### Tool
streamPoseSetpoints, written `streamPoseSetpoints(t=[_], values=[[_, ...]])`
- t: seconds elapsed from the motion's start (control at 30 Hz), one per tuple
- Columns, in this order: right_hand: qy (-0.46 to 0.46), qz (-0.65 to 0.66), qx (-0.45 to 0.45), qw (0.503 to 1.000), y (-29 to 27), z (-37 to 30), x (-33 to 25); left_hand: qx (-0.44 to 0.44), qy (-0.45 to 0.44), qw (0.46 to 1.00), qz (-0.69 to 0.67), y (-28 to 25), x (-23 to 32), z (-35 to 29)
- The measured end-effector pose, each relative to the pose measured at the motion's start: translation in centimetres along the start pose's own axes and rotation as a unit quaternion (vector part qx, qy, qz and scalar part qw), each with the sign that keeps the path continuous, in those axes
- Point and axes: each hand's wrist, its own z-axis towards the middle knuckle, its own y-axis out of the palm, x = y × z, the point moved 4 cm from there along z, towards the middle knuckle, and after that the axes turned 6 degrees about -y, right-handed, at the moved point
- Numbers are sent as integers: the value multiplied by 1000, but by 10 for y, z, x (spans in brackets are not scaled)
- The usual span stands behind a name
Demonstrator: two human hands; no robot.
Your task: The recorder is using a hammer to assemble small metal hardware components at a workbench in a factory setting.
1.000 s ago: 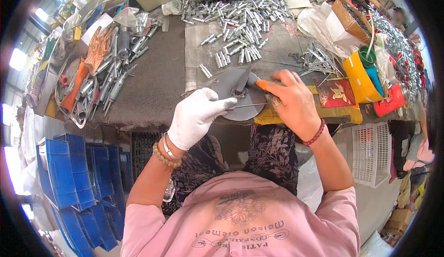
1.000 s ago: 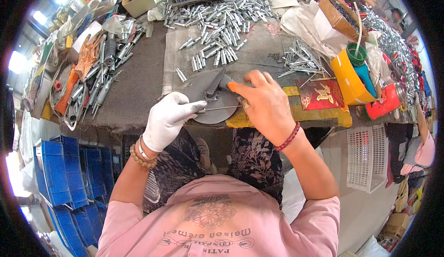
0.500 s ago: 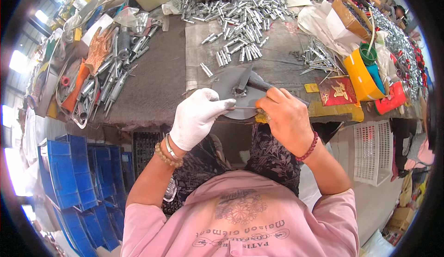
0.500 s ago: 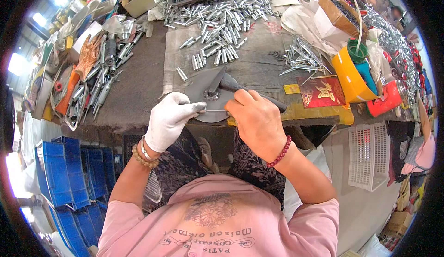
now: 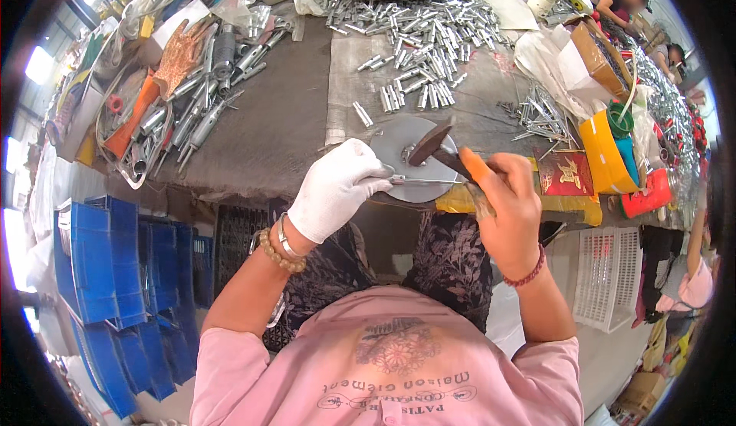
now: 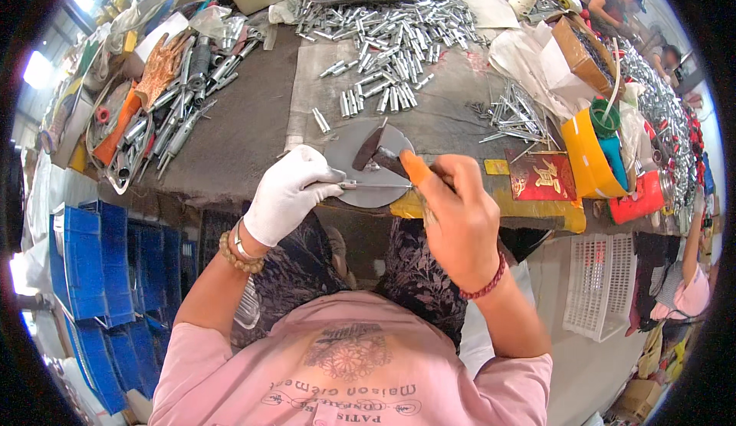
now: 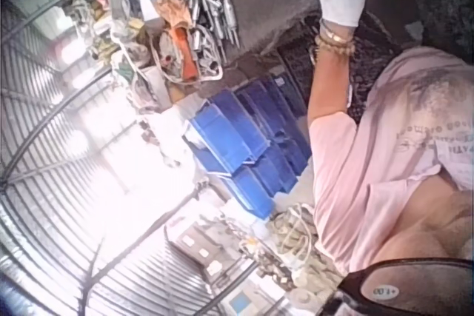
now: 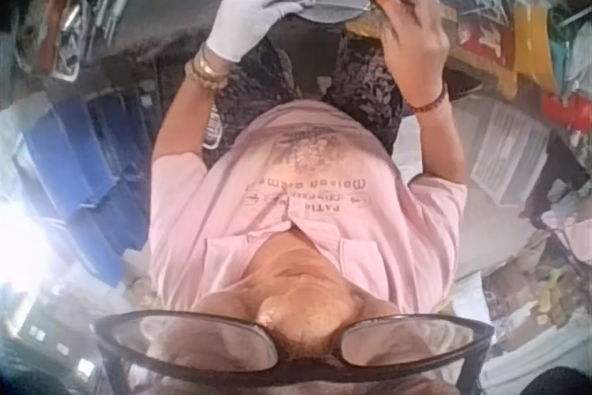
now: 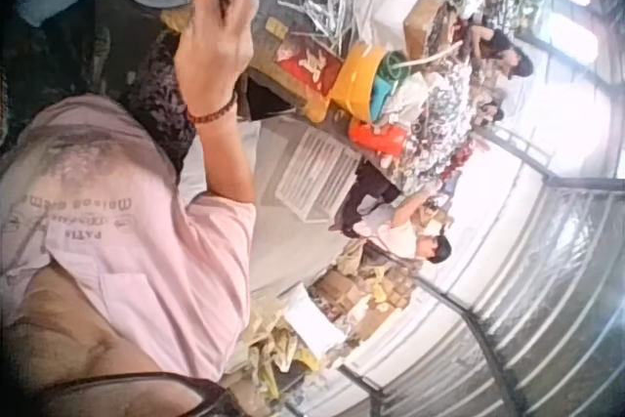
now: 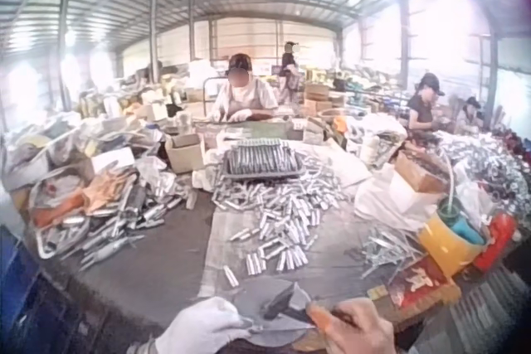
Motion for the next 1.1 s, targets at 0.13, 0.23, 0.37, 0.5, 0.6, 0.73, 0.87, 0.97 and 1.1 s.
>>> streamPoseSetpoints(t=[0.13, 0.23, 0.37, 0.5, 0.6, 0.73, 0.87, 0.97, 1.1], values=[[-62, -6, 100, 993, 1, -12, -10, 4, -2, 1000, -21, 1, 0, 0], [-34, -18, -38, 999, 15, -12, 0, 2, 16, 1000, -2, 1, -3, -1], [-32, 16, -8, 999, 13, -8, -5, -1, -10, 1000, -27, 3, -6, -1], [28, 50, 17, 998, 8, 1, 3, 9, 29, 1000, -1, 0, -3, 0], [12, 49, -12, 999, 16, 4, 23, 4, 18, 1000, -18, 0, -5, -1], [-83, -107, -39, 990, 12, 7, 0, -5, -29, 999, -45, 3, -6, -7], [23, -14, -103, 994, 25, -21, -14, 11, -27, 999, -21, 3, -2, -8], [117, 118, -145, 975, 25, -26, -21, 10, -8, 1000, 15, 3, 7, -11], [293, 339, -203, 871, 49, -44, -14, 151, -93, 984, 11, 11, 24, -36]])
